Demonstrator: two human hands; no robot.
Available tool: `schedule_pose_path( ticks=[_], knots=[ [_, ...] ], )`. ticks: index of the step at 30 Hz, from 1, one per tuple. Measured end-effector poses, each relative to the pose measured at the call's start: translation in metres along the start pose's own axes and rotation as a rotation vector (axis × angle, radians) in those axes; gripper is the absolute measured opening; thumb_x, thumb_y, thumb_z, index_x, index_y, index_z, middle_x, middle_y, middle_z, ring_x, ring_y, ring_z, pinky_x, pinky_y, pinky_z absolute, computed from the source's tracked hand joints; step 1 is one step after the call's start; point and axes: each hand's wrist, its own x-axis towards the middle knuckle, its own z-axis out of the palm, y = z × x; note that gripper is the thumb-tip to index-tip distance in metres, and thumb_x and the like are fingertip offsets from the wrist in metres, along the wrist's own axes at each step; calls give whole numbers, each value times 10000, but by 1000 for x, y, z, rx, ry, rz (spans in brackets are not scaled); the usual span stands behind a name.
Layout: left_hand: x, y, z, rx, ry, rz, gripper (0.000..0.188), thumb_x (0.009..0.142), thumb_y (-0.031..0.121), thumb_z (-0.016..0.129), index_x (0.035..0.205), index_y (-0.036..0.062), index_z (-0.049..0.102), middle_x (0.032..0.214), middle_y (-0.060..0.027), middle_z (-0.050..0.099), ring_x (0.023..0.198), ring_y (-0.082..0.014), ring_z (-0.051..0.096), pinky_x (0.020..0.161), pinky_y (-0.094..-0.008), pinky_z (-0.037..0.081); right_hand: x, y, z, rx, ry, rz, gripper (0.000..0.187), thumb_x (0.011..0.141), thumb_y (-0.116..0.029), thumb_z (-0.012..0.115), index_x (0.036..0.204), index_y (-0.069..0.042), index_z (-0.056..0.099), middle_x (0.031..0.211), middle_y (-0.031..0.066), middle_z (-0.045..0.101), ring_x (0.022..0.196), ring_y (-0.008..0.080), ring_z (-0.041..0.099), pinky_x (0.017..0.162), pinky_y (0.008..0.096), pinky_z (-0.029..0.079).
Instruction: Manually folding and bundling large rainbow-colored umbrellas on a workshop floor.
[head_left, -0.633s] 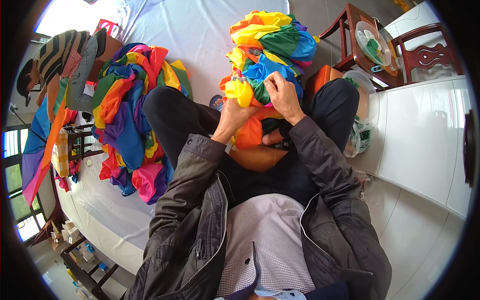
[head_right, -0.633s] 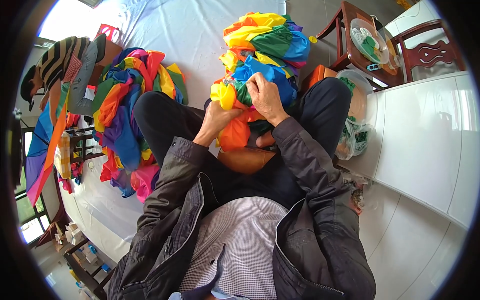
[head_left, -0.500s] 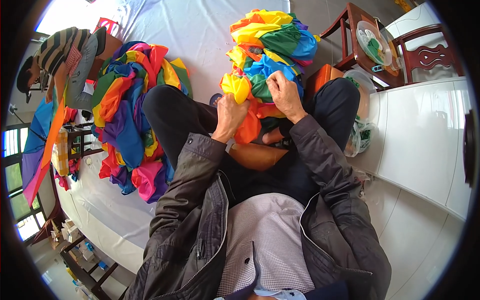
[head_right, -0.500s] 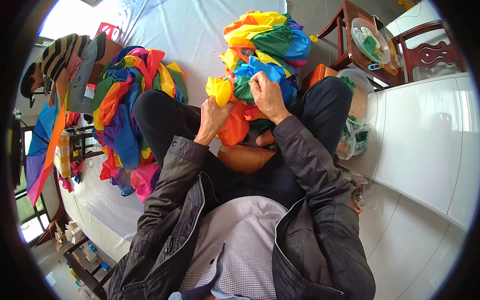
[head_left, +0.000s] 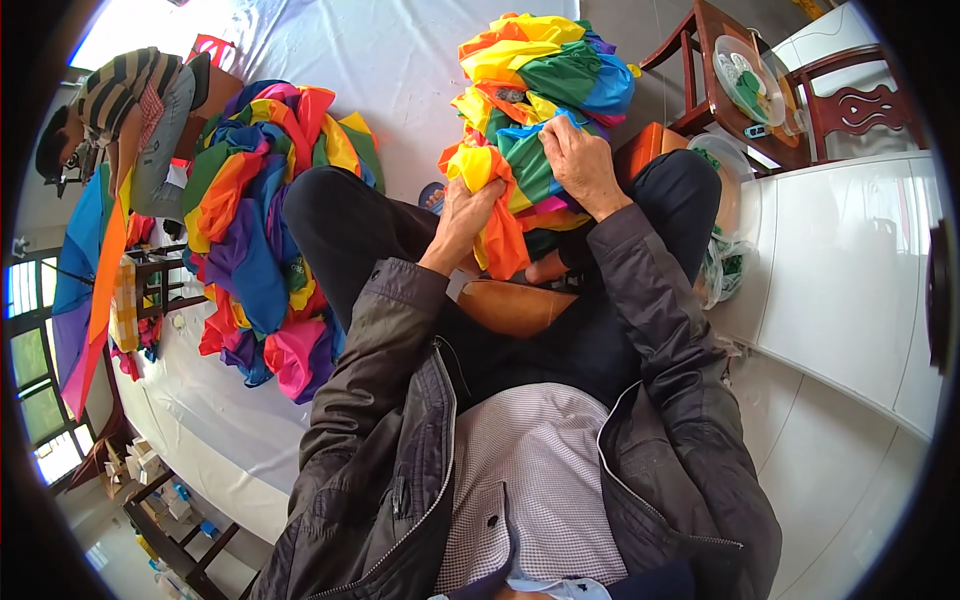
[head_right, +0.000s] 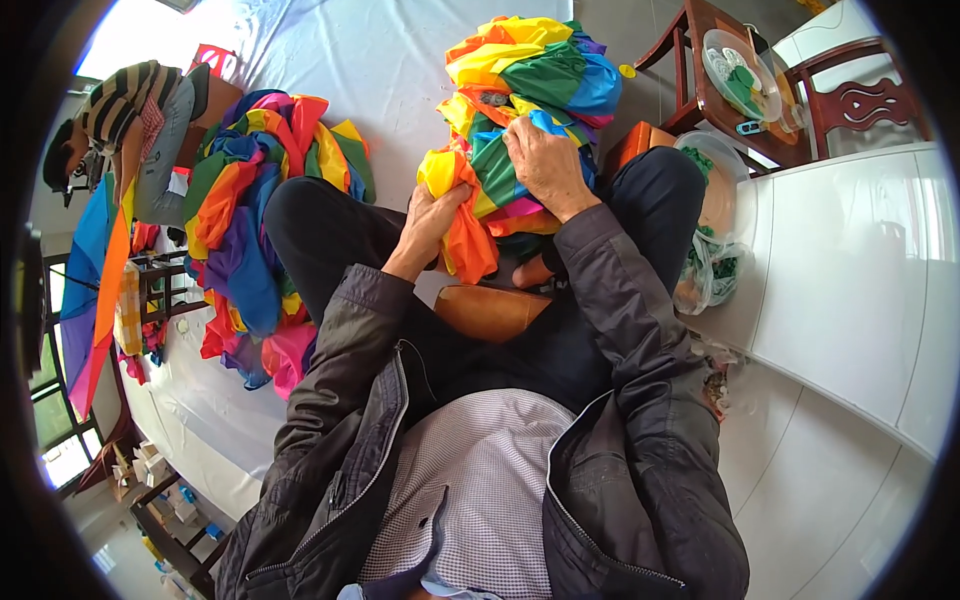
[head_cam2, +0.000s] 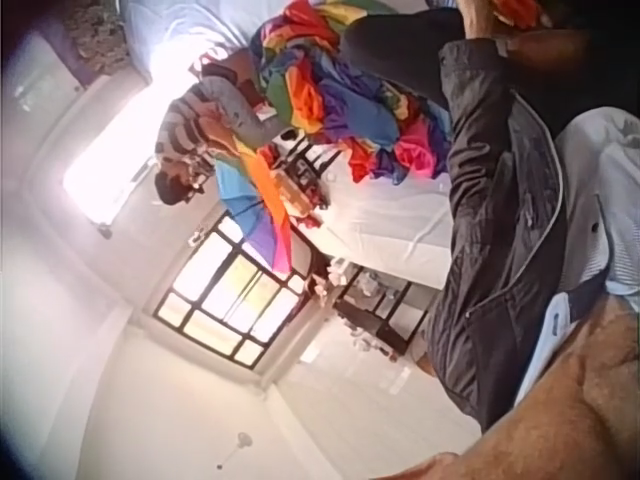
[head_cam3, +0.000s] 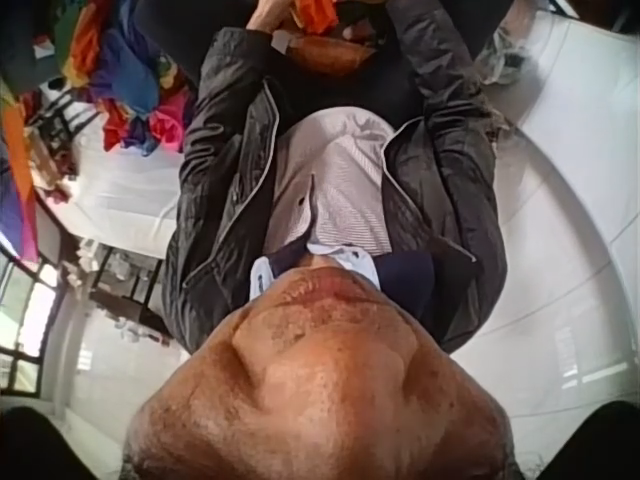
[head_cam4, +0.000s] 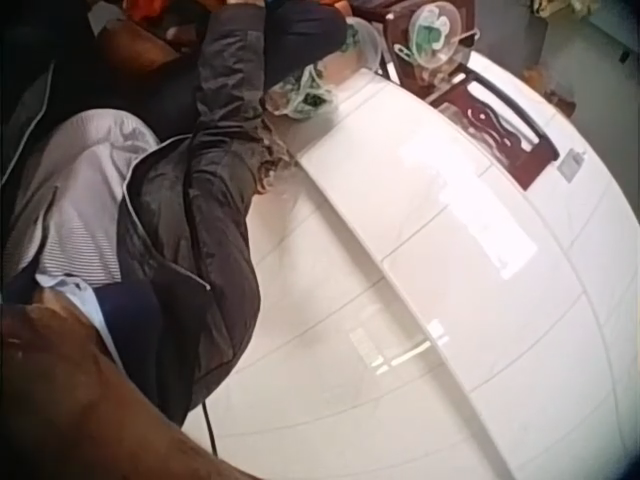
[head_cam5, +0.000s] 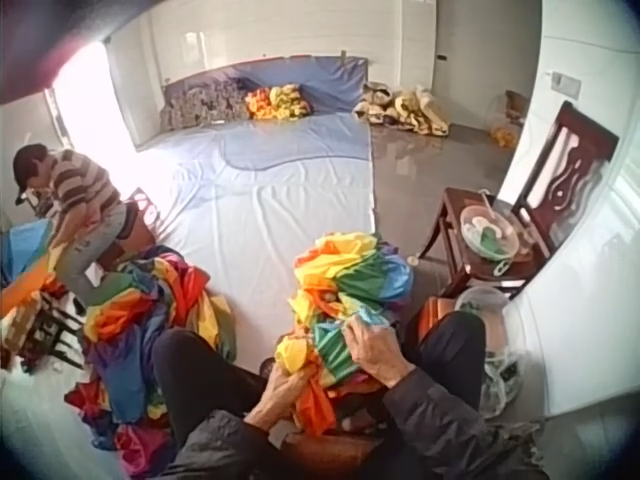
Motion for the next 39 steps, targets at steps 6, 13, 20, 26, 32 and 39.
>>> schedule_pose_path(
  ticks=[6,13,20,26,32,39],
  knots=[
    [0,11,7,-114,83,-170,238,899,214,736,973,-4,677,837,-104,690,799,-202,662,746,-345,512,5,11,11,-74,-30,-44,129,999,-216,610,978,-106,547,782,91,675,654,296,685,552,411,529],
    [-5,15,4,672,38,-36,345,836,202,806,1081,0,672,971,-185,724,866,-325,711,776,-400,547,8,8,14,-51,-5,-84,164,990,-242,634,972,-101,553,761,76,678,669,294,689,560,399,535],
    [-5,-1,0,617,377,422,291,819,153,794,1054,14,691,950,-169,733,874,-388,702,774,-432,552,-3,-12,-3,46,60,-56,203,969,-275,680,934,-104,576,747,74,676,678,294,688,556,392,529],
    [-7,8,2,329,87,281,248,834,102,748,1051,7,677,917,-156,728,838,-316,719,761,-389,544,-9,-6,-2,51,105,-49,203,957,-285,698,900,-120,594,737,72,661,668,295,680,551,394,519],
    [0,-4,-7,320,-55,285,201,843,77,711,1024,5,663,879,-149,718,811,-283,710,741,-378,531,-5,-2,-3,66,46,-87,182,951,-262,704,928,-115,600,780,67,683,690,294,683,566,396,523],
    [-11,12,-4,310,-90,358,179,839,33,664,1016,7,651,863,-147,709,820,-322,699,739,-392,526,-4,-14,-16,404,-79,116,214,892,-138,727,1089,-81,666,856,140,710,847,321,702,690,395,554]
  ],
)
